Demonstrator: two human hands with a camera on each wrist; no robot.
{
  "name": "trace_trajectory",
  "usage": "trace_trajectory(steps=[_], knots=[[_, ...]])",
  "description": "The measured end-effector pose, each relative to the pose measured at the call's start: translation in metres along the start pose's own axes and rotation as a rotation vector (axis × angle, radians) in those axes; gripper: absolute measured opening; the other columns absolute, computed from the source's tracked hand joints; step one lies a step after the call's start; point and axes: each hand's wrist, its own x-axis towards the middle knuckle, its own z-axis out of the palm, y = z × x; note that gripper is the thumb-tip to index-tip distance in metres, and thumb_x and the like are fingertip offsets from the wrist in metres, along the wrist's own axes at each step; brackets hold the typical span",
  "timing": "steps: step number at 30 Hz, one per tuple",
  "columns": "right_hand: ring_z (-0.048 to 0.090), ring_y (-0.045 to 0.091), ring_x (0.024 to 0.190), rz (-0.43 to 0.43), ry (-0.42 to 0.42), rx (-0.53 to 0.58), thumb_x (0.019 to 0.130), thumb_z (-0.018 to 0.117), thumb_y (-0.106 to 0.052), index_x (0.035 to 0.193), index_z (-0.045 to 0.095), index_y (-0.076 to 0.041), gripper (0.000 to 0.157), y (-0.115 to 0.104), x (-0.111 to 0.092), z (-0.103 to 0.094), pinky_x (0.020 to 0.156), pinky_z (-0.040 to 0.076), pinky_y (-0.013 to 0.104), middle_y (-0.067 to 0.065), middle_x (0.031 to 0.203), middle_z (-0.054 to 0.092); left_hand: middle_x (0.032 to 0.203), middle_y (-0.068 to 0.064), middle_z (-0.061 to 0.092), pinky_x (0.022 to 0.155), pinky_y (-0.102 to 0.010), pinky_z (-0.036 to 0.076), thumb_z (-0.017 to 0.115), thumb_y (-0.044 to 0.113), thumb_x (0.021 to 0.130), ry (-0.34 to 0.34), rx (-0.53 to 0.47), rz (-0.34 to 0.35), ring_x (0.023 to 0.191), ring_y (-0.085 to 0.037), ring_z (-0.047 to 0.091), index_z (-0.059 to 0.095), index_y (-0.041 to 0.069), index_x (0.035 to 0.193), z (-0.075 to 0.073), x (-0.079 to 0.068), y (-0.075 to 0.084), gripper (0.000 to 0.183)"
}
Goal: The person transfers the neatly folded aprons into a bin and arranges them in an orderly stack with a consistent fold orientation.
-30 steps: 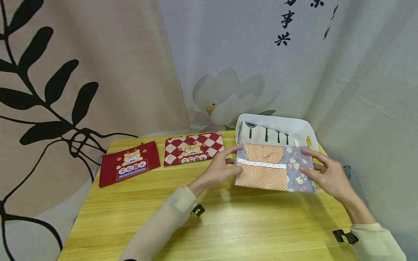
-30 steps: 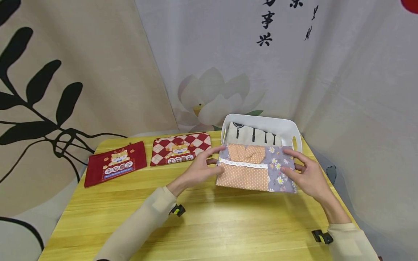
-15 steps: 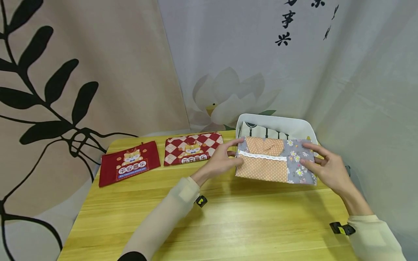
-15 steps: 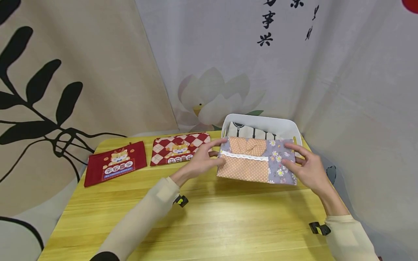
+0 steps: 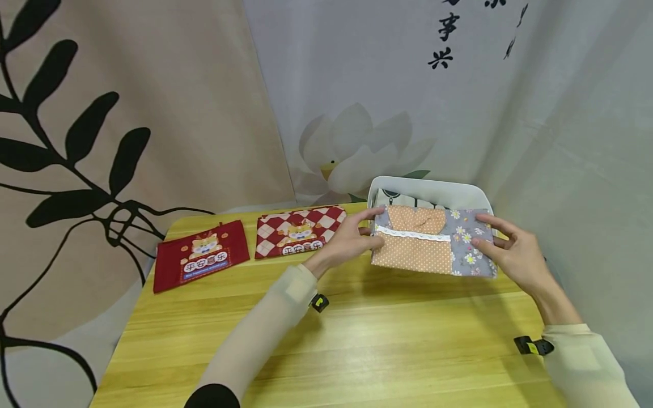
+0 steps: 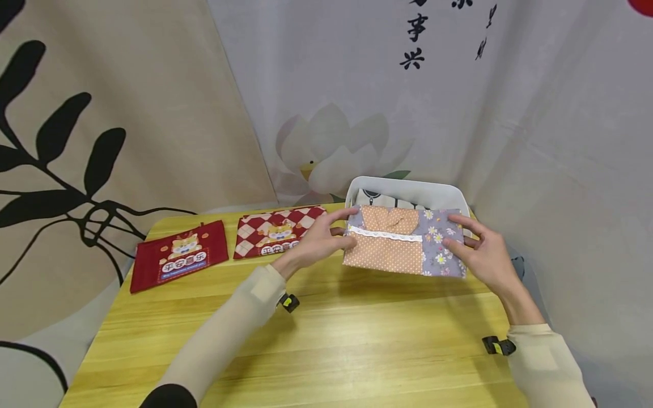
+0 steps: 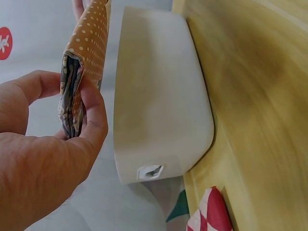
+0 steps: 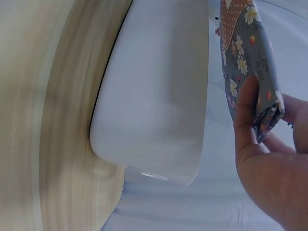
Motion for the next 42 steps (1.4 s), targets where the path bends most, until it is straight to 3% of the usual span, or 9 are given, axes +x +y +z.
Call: trace_trajectory(steps=[10,22,30,37,38,40,42], knots=[[0.062,-0.025,0.113,0.028,0.013,0.022,0.109,0.078,-0.022,0.169,0.053,-0.015,0.065,-0.004,0.013,-0.002,0.086,0.062,0.010,0.026,0.186,0.024,0.168,-0.010,0.050,0.082,-0.027,0.059,0.072,0.000,0.096,-0.002,0.024,0.012,0.114,-0.018,0.068,0.050,0.021,0.171,-0.004,0.016,0.004,0.082],[0.060,-0.023,0.116,0.058,0.031,0.016,0.109,0.078,-0.027,0.171,0.052,-0.019,0.067,-0.003,0.031,-0.002,0.087,0.063,0.011,0.024,0.187,0.024,0.174,-0.010,0.048,0.086,-0.024,0.062,0.068,-0.003,0.095,0.023,-0.010,0.015,0.129,-0.024,0.067,0.052,0.019,0.169,-0.010,0.033,0.004,0.079],[0.069,-0.021,0.105,0.045,0.039,0.038,0.110,0.076,-0.019,0.170,0.051,-0.015,0.066,-0.006,0.043,-0.004,0.082,0.064,0.012,0.025,0.184,0.031,0.172,-0.012,0.050,0.089,-0.024,0.061,0.070,0.001,0.095,0.050,0.058,0.020,0.130,-0.026,0.066,0.052,0.016,0.169,-0.013,0.044,0.010,0.077],[0.064,-0.023,0.108,0.082,0.050,0.042,0.111,0.075,-0.021,0.171,0.050,-0.016,0.066,-0.006,0.054,-0.005,0.086,0.064,0.011,0.024,0.185,0.029,0.171,-0.014,0.052,0.100,-0.028,0.061,0.071,0.002,0.097,0.080,0.077,0.009,0.141,-0.034,0.064,0.050,0.014,0.170,-0.015,0.055,0.014,0.077],[0.065,-0.021,0.111,0.086,0.051,0.036,0.111,0.074,-0.022,0.171,0.050,-0.017,0.066,-0.006,0.056,-0.005,0.087,0.064,0.012,0.023,0.185,0.030,0.170,-0.013,0.053,0.099,-0.027,0.061,0.071,0.002,0.096,0.087,0.082,0.006,0.140,-0.033,0.064,0.050,0.014,0.170,-0.015,0.056,0.015,0.077],[0.071,-0.003,0.127,0.088,0.050,0.031,0.112,0.073,-0.023,0.172,0.049,-0.016,0.066,-0.006,0.059,-0.005,0.088,0.064,0.012,0.023,0.185,0.029,0.170,-0.013,0.054,0.096,-0.027,0.061,0.071,0.002,0.096,0.100,0.092,0.002,0.135,-0.031,0.065,0.051,0.015,0.170,-0.015,0.059,0.016,0.078],[0.068,0.015,0.142,0.087,0.052,0.014,0.112,0.073,-0.026,0.172,0.049,-0.017,0.065,-0.006,0.061,-0.005,0.090,0.062,0.010,0.023,0.186,0.029,0.170,-0.012,0.054,0.092,-0.026,0.060,0.071,0.001,0.095,0.112,0.100,-0.004,0.131,-0.029,0.066,0.051,0.015,0.170,-0.015,0.061,0.017,0.079]])
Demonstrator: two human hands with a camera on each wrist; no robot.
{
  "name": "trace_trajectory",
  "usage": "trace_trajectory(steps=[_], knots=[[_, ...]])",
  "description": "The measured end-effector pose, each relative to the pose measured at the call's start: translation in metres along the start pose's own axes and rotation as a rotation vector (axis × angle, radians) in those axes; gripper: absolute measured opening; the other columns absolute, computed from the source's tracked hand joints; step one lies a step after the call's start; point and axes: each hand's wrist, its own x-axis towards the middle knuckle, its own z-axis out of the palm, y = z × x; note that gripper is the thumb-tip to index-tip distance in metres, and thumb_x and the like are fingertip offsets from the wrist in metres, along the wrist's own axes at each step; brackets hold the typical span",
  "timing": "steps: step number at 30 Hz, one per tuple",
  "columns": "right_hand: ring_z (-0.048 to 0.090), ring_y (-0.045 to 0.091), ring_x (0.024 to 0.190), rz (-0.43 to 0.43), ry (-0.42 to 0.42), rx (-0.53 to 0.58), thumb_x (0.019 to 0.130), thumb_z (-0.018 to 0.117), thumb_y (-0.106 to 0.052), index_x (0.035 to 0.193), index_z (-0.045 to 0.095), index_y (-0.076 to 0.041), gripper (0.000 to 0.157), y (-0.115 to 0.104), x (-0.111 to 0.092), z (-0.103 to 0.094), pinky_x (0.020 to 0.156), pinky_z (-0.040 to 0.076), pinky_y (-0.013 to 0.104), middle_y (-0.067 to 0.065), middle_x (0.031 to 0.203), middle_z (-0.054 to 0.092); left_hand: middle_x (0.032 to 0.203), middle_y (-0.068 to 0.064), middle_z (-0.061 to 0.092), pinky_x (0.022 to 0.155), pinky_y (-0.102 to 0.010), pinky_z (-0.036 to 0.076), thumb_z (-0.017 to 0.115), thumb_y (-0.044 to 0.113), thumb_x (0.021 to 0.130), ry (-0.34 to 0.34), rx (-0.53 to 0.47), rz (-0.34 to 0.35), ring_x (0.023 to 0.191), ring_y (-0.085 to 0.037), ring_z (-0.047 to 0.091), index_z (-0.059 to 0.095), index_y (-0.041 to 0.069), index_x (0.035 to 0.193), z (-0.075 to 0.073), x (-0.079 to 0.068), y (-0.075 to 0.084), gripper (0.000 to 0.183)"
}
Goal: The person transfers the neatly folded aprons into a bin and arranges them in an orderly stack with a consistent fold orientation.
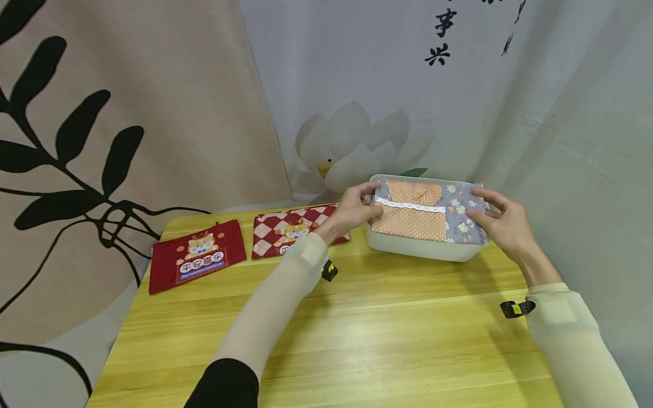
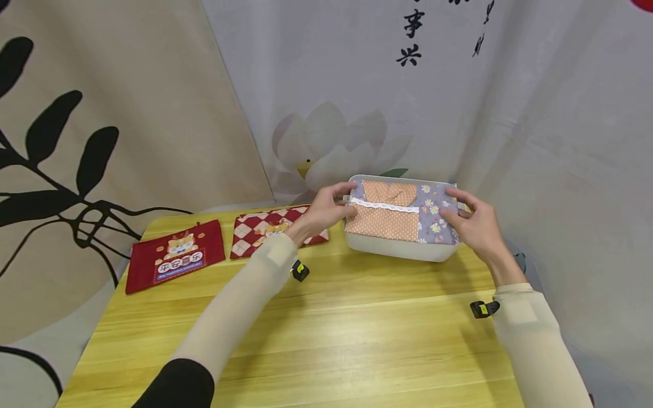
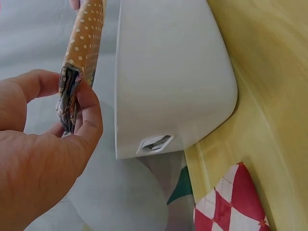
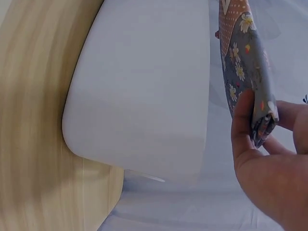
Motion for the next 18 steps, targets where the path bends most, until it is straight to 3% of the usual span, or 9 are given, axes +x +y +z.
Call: trace_trajectory(steps=[3,7,11,14,16,18], knots=[[0.067,0.018,0.143,0.006,-0.003,0.005,0.112,0.072,-0.027,0.173,0.048,-0.018,0.066,0.000,0.004,0.000,0.090,0.062,0.010,0.023,0.185,0.030,0.169,-0.012,0.055,0.091,-0.027,0.060,0.071,0.000,0.095,0.013,0.003,-0.007,0.130,-0.028,0.066,0.051,0.015,0.170,0.000,0.004,0.001,0.080],[0.067,-0.014,0.115,0.027,-0.013,0.053,0.112,0.072,-0.025,0.174,0.046,-0.018,0.067,-0.001,0.010,0.000,0.087,0.065,0.013,0.022,0.185,0.030,0.170,-0.012,0.054,0.100,-0.033,0.065,0.073,-0.001,0.096,0.024,0.008,-0.017,0.139,-0.031,0.066,0.052,0.017,0.170,-0.001,0.009,0.001,0.078],[0.066,-0.017,0.110,0.034,-0.012,0.057,0.112,0.072,-0.023,0.174,0.046,-0.017,0.067,-0.001,0.014,0.002,0.085,0.065,0.015,0.023,0.184,0.032,0.170,-0.012,0.054,0.106,-0.040,0.066,0.075,-0.002,0.098,0.026,0.005,-0.022,0.143,-0.035,0.065,0.053,0.017,0.169,-0.003,0.014,0.000,0.077],[0.068,-0.004,0.122,0.028,-0.004,0.017,0.113,0.071,-0.024,0.174,0.046,-0.017,0.067,0.001,0.017,0.003,0.086,0.065,0.013,0.025,0.183,0.033,0.171,-0.012,0.054,0.105,-0.040,0.066,0.075,-0.003,0.099,0.025,0.006,-0.018,0.143,-0.036,0.065,0.053,0.017,0.169,-0.003,0.017,-0.001,0.076],[0.069,0.016,0.137,0.028,-0.001,0.004,0.113,0.070,-0.024,0.174,0.045,-0.016,0.067,0.002,0.018,0.004,0.087,0.064,0.012,0.025,0.183,0.034,0.171,-0.013,0.053,0.102,-0.038,0.065,0.075,-0.003,0.100,0.025,0.015,-0.014,0.142,-0.035,0.065,0.052,0.017,0.170,-0.003,0.018,-0.002,0.076],[0.062,0.036,0.151,0.028,0.003,-0.003,0.114,0.069,-0.025,0.174,0.044,-0.015,0.066,0.003,0.020,0.005,0.088,0.062,0.010,0.025,0.183,0.033,0.171,-0.012,0.053,0.100,-0.036,0.065,0.075,-0.003,0.100,0.027,0.022,-0.013,0.140,-0.034,0.066,0.052,0.017,0.170,-0.003,0.019,-0.002,0.076]])
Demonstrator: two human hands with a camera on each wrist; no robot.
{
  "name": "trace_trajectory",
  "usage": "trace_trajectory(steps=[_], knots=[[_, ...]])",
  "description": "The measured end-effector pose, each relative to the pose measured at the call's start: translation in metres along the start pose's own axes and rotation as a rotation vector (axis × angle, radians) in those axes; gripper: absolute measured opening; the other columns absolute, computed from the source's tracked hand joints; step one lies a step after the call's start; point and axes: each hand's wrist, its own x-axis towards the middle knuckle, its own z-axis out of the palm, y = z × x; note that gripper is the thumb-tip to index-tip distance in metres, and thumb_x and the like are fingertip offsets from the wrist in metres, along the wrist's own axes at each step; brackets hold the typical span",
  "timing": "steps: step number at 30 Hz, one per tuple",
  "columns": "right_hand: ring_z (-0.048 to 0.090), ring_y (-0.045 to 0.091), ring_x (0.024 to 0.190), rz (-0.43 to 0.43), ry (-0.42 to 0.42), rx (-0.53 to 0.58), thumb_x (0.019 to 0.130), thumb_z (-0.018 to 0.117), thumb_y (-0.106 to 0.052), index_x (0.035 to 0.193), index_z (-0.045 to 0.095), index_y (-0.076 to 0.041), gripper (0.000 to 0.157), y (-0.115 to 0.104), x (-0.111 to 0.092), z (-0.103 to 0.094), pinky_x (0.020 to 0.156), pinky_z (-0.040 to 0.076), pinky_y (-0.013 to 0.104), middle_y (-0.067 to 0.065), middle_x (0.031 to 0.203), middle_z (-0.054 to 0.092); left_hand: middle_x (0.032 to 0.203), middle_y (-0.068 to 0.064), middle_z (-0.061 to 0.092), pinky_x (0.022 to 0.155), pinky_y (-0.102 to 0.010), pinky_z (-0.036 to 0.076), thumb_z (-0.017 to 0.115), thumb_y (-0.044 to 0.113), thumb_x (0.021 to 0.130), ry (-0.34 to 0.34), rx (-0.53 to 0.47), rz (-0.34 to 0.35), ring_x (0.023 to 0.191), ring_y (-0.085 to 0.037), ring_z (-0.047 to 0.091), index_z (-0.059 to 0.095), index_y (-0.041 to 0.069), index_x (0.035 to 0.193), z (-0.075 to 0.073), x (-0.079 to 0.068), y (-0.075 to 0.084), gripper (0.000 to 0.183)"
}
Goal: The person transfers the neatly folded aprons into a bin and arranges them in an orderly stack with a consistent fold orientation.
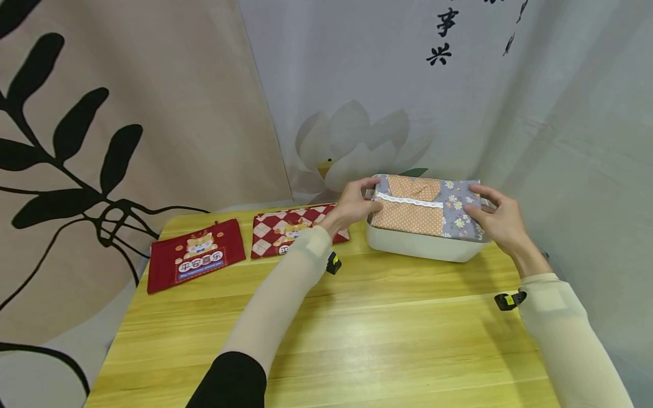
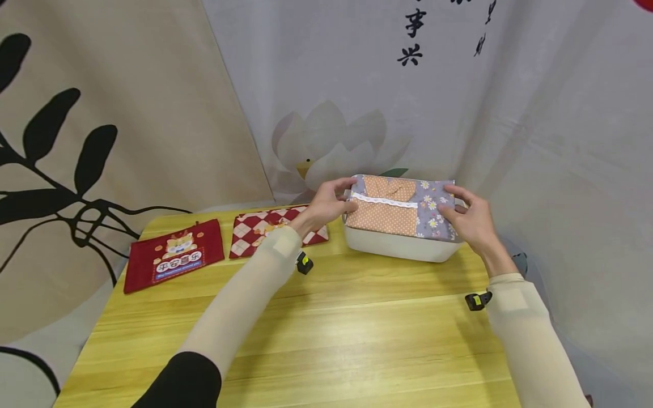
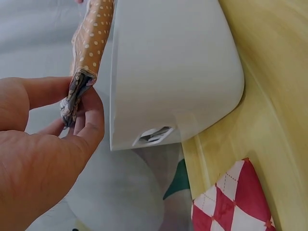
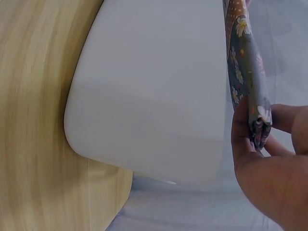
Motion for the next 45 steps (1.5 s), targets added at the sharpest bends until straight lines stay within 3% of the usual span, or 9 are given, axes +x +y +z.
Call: trace_trajectory(steps=[3,10,14,17,21,28,34,41,45], knots=[[0.050,0.051,0.159,0.007,0.004,0.016,0.114,0.068,-0.024,0.175,0.043,-0.015,0.066,0.002,0.001,0.001,0.088,0.061,0.009,0.025,0.183,0.033,0.171,-0.012,0.054,0.095,-0.032,0.064,0.075,-0.002,0.101,0.004,0.016,0.002,0.136,-0.031,0.066,0.051,0.017,0.170,0.002,0.001,0.000,0.076],[0.051,0.050,0.158,0.004,0.017,0.009,0.114,0.068,-0.022,0.174,0.045,-0.014,0.065,0.000,0.003,0.004,0.087,0.060,0.007,0.026,0.181,0.037,0.170,-0.013,0.054,0.084,-0.023,0.059,0.073,-0.005,0.099,0.017,0.050,0.007,0.121,-0.022,0.066,0.051,0.015,0.170,0.004,0.005,0.000,0.077],[0.066,0.025,0.142,0.007,0.020,0.001,0.114,0.068,-0.020,0.174,0.045,-0.013,0.065,0.004,0.007,0.005,0.087,0.060,0.008,0.025,0.179,0.040,0.168,-0.014,0.057,0.081,-0.022,0.057,0.074,-0.005,0.098,0.023,0.085,0.021,0.119,-0.021,0.065,0.052,0.013,0.170,0.004,0.007,-0.002,0.077],[0.066,0.000,0.121,0.007,0.014,0.013,0.114,0.067,-0.018,0.174,0.043,-0.012,0.066,0.008,0.009,0.005,0.085,0.061,0.009,0.027,0.179,0.039,0.165,-0.013,0.060,0.080,-0.021,0.056,0.075,-0.005,0.097,0.029,0.107,0.028,0.114,-0.016,0.064,0.053,0.014,0.169,0.005,0.009,-0.003,0.077],[0.064,-0.010,0.105,0.001,0.005,0.030,0.114,0.067,-0.016,0.175,0.041,-0.011,0.067,0.011,0.012,0.006,0.081,0.062,0.012,0.028,0.176,0.041,0.165,-0.012,0.062,0.087,-0.026,0.059,0.074,-0.005,0.097,0.045,0.133,0.025,0.118,-0.017,0.065,0.053,0.014,0.169,0.007,0.011,-0.002,0.078],[0.065,-0.009,0.096,-0.001,0.003,-0.001,0.113,0.067,-0.013,0.174,0.042,-0.010,0.066,0.012,0.013,0.006,0.075,0.061,0.015,0.026,0.168,0.047,0.169,-0.010,0.059,0.120,-0.045,0.061,0.071,-0.004,0.100,0.059,0.186,0.007,0.152,-0.030,0.063,0.051,0.015,0.170,0.011,0.013,-0.002,0.075],[0.061,-0.007,0.103,-0.017,-0.038,-0.065,0.112,0.067,-0.012,0.177,0.036,-0.009,0.072,0.013,0.015,0.003,0.078,0.060,0.012,0.031,0.175,0.042,0.173,-0.011,0.055,0.122,-0.047,0.059,0.069,-0.005,0.102,0.056,0.197,-0.002,0.155,-0.033,0.061,0.051,0.014,0.170,0.014,0.014,-0.004,0.072],[0.062,0.029,0.132,-0.026,-0.065,-0.157,0.113,0.068,-0.018,0.179,0.031,-0.008,0.077,0.011,0.015,0.004,0.078,0.056,0.008,0.037,0.167,0.051,0.177,-0.011,0.050,0.122,-0.046,0.059,0.069,-0.005,0.103,0.037,0.196,-0.007,0.157,-0.034,0.059,0.049,0.014,0.171,0.013,0.014,-0.003,0.074],[0.061,0.036,0.138,-0.023,-0.077,-0.165,0.114,0.068,-0.022,0.180,0.027,-0.009,0.079,0.010,0.014,0.004,0.080,0.052,0.005,0.037,0.164,0.054,0.178,-0.012,0.048,0.123,-0.047,0.058,0.071,0.000,0.105,0.031,0.187,-0.006,0.159,-0.035,0.058,0.048,0.015,0.172,0.012,0.012,-0.002,0.073]])
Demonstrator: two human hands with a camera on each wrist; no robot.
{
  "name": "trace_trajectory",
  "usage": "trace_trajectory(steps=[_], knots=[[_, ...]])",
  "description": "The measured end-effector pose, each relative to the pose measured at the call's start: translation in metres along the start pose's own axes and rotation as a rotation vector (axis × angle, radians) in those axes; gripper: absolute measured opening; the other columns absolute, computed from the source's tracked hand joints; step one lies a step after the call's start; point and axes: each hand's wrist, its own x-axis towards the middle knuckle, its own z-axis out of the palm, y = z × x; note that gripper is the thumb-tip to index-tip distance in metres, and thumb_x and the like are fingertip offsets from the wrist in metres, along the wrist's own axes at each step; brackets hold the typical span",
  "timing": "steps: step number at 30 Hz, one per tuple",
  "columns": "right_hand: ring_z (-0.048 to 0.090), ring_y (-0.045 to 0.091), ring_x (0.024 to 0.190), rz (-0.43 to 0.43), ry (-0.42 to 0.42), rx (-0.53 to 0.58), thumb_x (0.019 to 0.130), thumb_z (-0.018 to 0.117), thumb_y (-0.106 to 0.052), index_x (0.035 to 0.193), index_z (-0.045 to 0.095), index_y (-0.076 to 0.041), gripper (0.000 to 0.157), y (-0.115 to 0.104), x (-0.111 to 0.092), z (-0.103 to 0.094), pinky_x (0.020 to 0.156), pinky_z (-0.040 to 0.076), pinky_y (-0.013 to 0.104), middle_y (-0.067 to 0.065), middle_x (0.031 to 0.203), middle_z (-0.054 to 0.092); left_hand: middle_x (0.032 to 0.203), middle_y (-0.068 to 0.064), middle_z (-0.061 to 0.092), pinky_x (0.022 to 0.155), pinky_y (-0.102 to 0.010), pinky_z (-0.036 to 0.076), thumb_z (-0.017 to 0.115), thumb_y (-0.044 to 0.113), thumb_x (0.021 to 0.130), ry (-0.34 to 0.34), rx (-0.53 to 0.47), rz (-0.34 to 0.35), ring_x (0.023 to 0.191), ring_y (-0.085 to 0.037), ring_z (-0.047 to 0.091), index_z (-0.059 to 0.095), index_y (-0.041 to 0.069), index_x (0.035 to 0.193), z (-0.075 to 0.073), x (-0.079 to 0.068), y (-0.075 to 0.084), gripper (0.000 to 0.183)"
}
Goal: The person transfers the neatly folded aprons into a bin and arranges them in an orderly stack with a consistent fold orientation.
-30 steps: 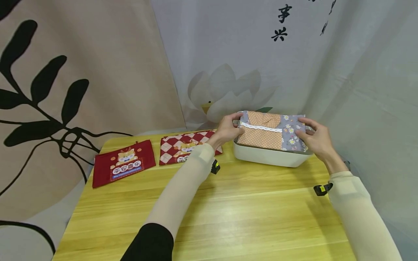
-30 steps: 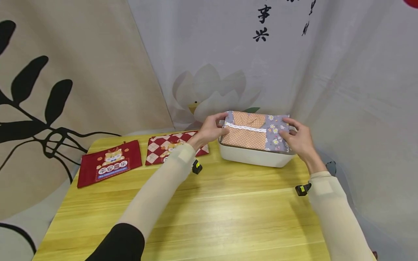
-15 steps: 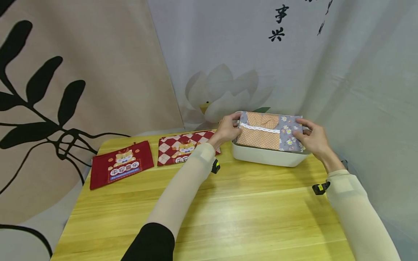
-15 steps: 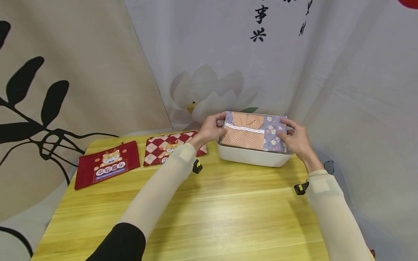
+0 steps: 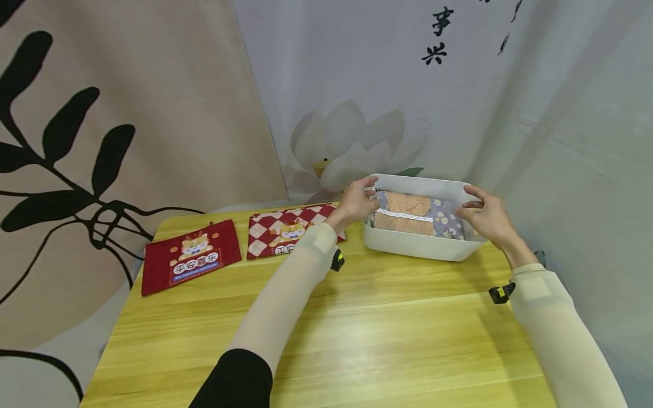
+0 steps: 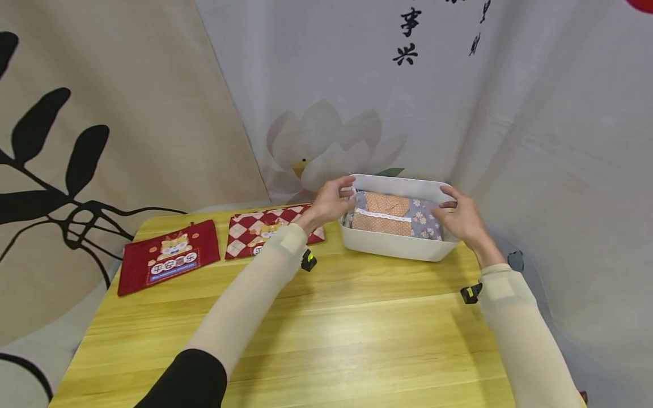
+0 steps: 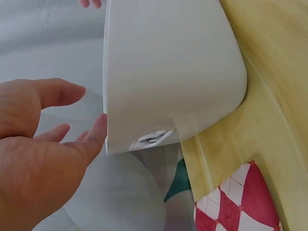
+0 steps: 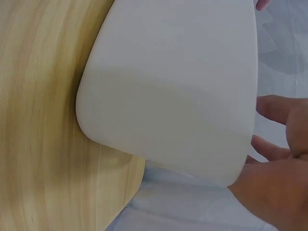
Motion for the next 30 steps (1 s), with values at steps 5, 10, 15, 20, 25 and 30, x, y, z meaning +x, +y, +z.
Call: trace_trajectory(steps=[5,10,15,20,25,30], knots=[[0.058,0.043,0.144,-0.015,0.001,0.016,0.115,0.067,-0.021,0.179,0.027,-0.006,0.077,0.001,0.001,0.002,0.082,0.050,0.003,0.036,0.166,0.052,0.178,-0.014,0.048,0.124,-0.049,0.058,0.073,0.004,0.106,0.000,-0.023,0.006,0.159,-0.037,0.057,0.047,0.014,0.172,-0.001,-0.004,0.001,0.071],[0.055,0.048,0.150,-0.023,0.005,0.026,0.115,0.067,-0.021,0.178,0.028,-0.005,0.076,0.000,0.001,0.004,0.083,0.049,0.001,0.033,0.174,0.045,0.178,-0.012,0.048,0.124,-0.049,0.057,0.073,0.004,0.106,-0.014,-0.021,0.019,0.159,-0.037,0.057,0.046,0.015,0.172,-0.002,-0.007,0.002,0.072],[0.054,0.049,0.151,-0.039,0.009,0.036,0.114,0.068,-0.022,0.178,0.030,-0.004,0.076,-0.004,-0.003,0.007,0.084,0.049,0.001,0.031,0.176,0.043,0.177,-0.012,0.050,0.123,-0.051,0.058,0.075,0.005,0.105,-0.006,-0.023,0.038,0.158,-0.038,0.058,0.048,0.015,0.172,-0.003,-0.012,0.004,0.072],[0.054,0.048,0.151,-0.066,0.001,0.039,0.114,0.068,-0.021,0.177,0.033,-0.006,0.074,-0.010,-0.008,0.011,0.085,0.050,0.001,0.028,0.178,0.041,0.177,-0.012,0.050,0.125,-0.052,0.056,0.075,0.008,0.106,-0.028,-0.032,0.059,0.159,-0.040,0.056,0.046,0.014,0.173,-0.007,-0.017,0.005,0.073],[0.056,0.047,0.150,-0.086,-0.005,0.035,0.113,0.070,-0.022,0.177,0.034,-0.008,0.074,-0.020,-0.011,0.015,0.085,0.051,0.002,0.026,0.177,0.045,0.177,-0.010,0.049,0.126,-0.052,0.055,0.075,0.013,0.106,-0.048,-0.034,0.069,0.160,-0.037,0.055,0.044,0.016,0.174,-0.013,-0.023,0.004,0.074],[0.058,0.049,0.150,-0.126,-0.005,0.028,0.113,0.071,-0.025,0.175,0.038,-0.007,0.073,-0.027,-0.012,0.021,0.084,0.051,0.003,0.025,0.176,0.046,0.176,-0.011,0.050,0.126,-0.053,0.056,0.077,0.016,0.107,-0.042,-0.049,0.097,0.160,-0.040,0.055,0.045,0.015,0.173,-0.018,-0.030,0.002,0.074]])
